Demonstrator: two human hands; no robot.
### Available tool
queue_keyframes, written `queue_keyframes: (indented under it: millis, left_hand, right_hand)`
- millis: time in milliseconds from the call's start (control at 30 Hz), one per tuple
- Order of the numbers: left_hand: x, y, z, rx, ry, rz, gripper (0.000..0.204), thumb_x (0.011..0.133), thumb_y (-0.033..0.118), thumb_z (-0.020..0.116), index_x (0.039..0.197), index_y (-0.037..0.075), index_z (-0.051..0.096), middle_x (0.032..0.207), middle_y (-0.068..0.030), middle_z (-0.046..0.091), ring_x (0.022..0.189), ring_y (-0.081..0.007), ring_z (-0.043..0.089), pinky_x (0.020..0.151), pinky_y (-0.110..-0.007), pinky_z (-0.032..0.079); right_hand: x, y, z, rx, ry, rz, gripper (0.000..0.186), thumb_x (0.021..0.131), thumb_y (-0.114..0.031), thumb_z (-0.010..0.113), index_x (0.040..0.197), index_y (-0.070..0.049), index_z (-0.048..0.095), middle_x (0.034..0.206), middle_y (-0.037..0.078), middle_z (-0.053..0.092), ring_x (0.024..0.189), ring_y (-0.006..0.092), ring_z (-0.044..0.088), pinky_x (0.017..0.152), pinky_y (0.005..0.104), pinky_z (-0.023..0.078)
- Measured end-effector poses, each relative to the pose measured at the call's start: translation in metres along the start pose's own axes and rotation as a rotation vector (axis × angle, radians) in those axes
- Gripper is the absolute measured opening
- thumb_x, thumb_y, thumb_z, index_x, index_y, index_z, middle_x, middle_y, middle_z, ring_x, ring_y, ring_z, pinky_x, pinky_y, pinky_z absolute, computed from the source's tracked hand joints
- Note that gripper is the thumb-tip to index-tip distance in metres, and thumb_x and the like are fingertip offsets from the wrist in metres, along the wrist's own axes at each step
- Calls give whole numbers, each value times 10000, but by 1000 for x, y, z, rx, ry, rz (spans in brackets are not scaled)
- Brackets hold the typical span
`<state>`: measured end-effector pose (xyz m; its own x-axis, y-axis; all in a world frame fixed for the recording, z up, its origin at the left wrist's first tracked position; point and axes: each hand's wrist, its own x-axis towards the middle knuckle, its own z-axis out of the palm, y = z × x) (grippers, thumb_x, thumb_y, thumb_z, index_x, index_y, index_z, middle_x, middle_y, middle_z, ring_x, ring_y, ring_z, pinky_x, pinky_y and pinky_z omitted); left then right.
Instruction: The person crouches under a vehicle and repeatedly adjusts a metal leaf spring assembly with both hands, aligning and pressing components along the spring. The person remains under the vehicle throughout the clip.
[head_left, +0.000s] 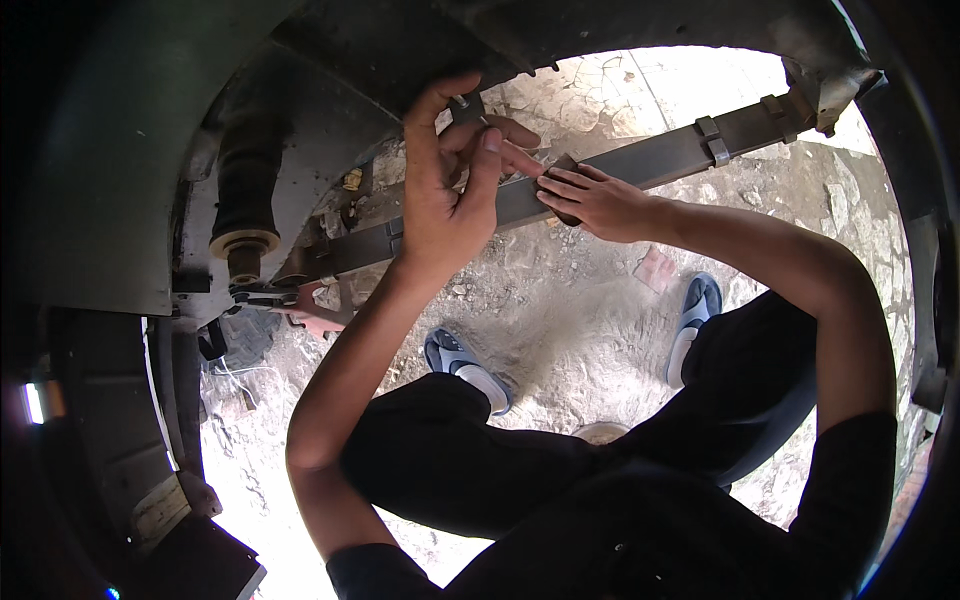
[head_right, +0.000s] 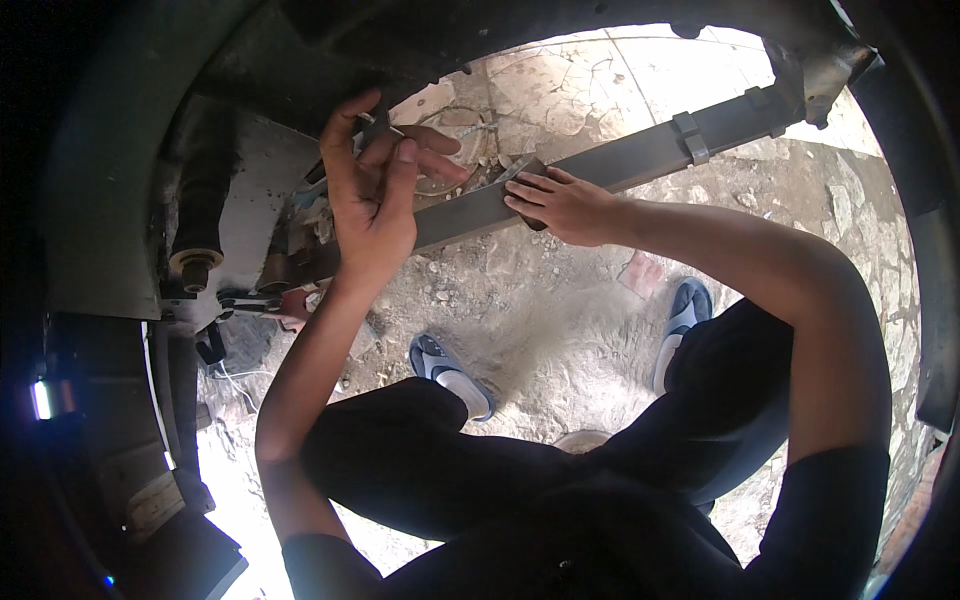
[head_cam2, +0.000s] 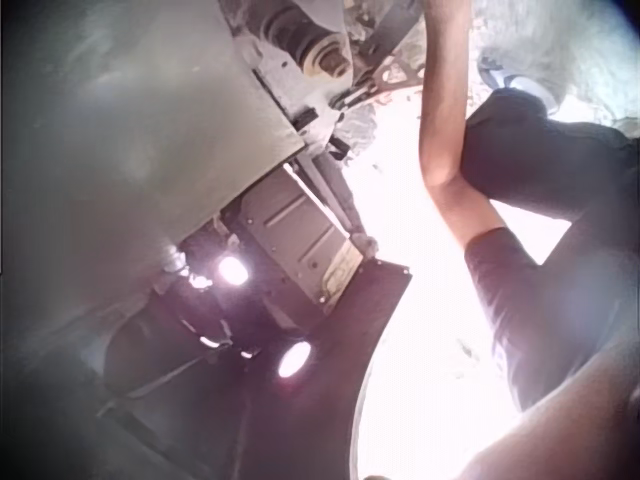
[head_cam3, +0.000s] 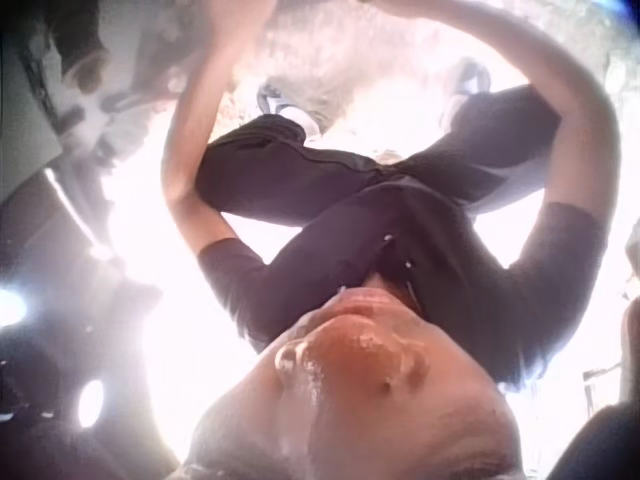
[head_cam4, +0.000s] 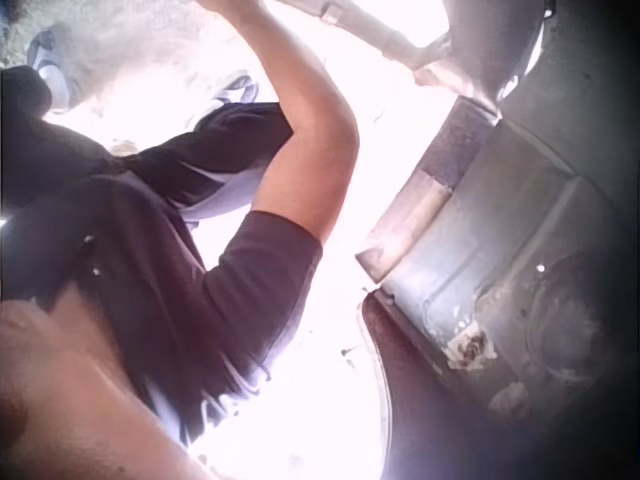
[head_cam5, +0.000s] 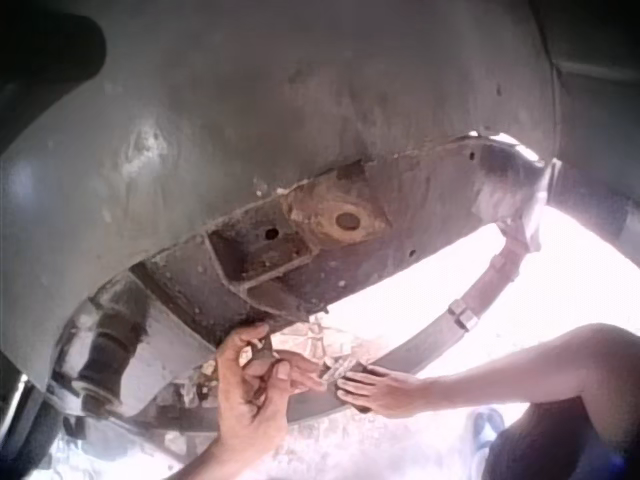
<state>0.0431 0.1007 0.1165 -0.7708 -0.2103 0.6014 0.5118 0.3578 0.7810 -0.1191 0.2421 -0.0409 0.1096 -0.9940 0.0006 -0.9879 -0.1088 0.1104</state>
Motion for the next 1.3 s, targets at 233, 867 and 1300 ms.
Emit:
queue_keyframes:
  millis: [233, 867, 1300]
  left_hand:
    - [-4, 0, -5, 69, -29, 17, 380, 967, -3, 418, 1309, 17, 254, 940, -173, 636, 754, -180, 670, 736, -288, 510]
    - [-6, -3, -12, 205, -115, 52, 412, 980, 30, 394, 1332, 25, 181, 1012, -228, 623, 780, -215, 677, 770, -311, 509]
    - [1, 7, -4, -18, -88, -37, 334, 983, 21, 382, 1284, 56, 242, 1045, -280, 612, 776, -232, 679, 761, -315, 521]
  right_hand:
    - [0, 11, 5, -45, 56, 120, 647, 904, -272, 519, 1463, -86, 252, 1513, 88, 255, 1401, 247, 236, 1138, 419, 238]
    - [20, 21, -36, 305, 225, 317, 542, 983, -253, 417, 1468, -111, 221, 1530, 112, 204, 1410, 249, 212, 1162, 425, 223]
    - [2, 11, -10, -55, -137, -45, 621, 914, -220, 478, 1468, -86, 233, 1527, 126, 219, 1409, 269, 233, 1118, 413, 293]
